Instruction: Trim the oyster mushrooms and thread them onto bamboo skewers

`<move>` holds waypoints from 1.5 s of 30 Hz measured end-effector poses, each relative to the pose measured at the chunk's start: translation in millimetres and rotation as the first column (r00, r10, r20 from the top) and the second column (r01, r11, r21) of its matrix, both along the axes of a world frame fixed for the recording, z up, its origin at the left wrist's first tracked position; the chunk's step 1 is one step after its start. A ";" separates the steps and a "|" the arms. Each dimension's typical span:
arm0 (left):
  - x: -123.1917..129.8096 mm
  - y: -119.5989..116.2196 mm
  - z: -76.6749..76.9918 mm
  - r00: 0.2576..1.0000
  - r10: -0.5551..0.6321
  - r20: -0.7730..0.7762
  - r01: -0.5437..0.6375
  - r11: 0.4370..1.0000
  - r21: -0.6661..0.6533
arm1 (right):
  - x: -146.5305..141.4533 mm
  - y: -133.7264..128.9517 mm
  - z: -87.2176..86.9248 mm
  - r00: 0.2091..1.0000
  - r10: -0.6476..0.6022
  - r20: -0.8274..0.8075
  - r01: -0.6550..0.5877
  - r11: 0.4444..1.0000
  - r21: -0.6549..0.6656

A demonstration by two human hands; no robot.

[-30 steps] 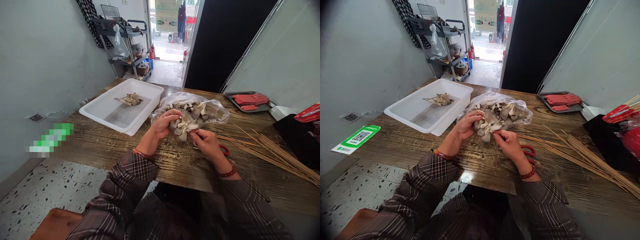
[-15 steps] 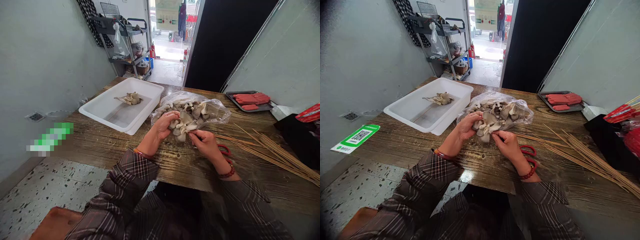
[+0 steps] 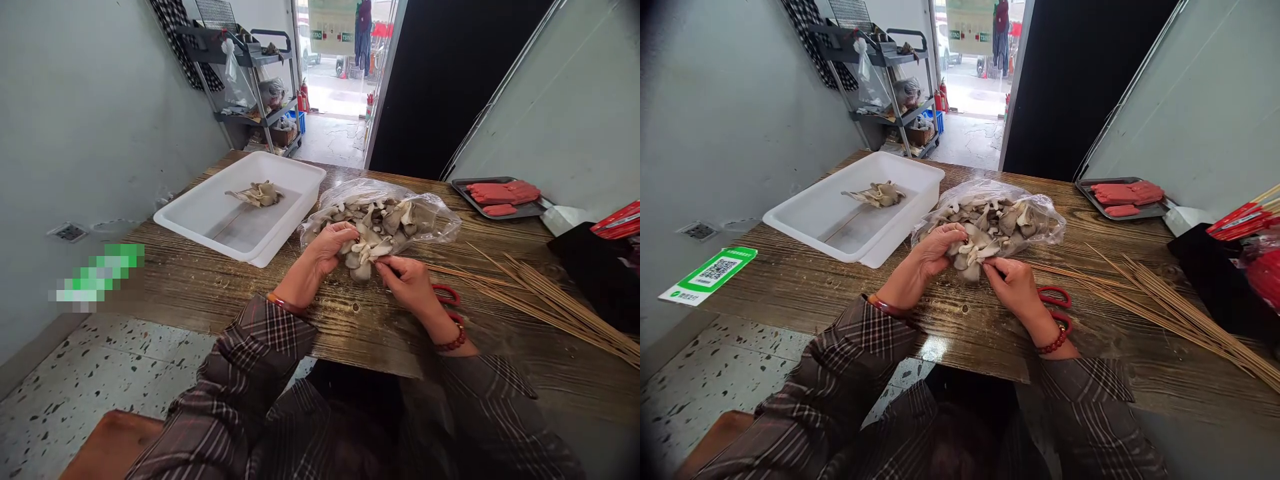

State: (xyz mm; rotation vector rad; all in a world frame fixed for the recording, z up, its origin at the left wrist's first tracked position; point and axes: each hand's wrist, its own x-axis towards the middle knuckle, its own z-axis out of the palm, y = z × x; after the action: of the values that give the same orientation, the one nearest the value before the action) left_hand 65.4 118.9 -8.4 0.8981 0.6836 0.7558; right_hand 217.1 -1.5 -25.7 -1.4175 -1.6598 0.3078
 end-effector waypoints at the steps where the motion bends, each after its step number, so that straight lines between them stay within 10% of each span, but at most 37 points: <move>1: 0.5 -0.3 -0.1 1.000 0.012 -0.010 -0.012 1.000 -0.009 | -0.1 0.2 -0.8 1.000 -0.005 0.008 0.005 1.000 0.003; 45: 5.9 -6.4 4.3 0.994 0.082 0.074 -0.077 0.995 -0.071 | 3.2 4.3 -5.3 0.952 -0.085 -0.294 0.023 0.978 -0.208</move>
State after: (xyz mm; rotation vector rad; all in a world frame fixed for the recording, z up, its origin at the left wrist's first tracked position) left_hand 71.4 112.6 -4.2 0.7798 0.6758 0.8293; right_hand 220.4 2.8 -31.0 -1.4791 -1.3670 0.6454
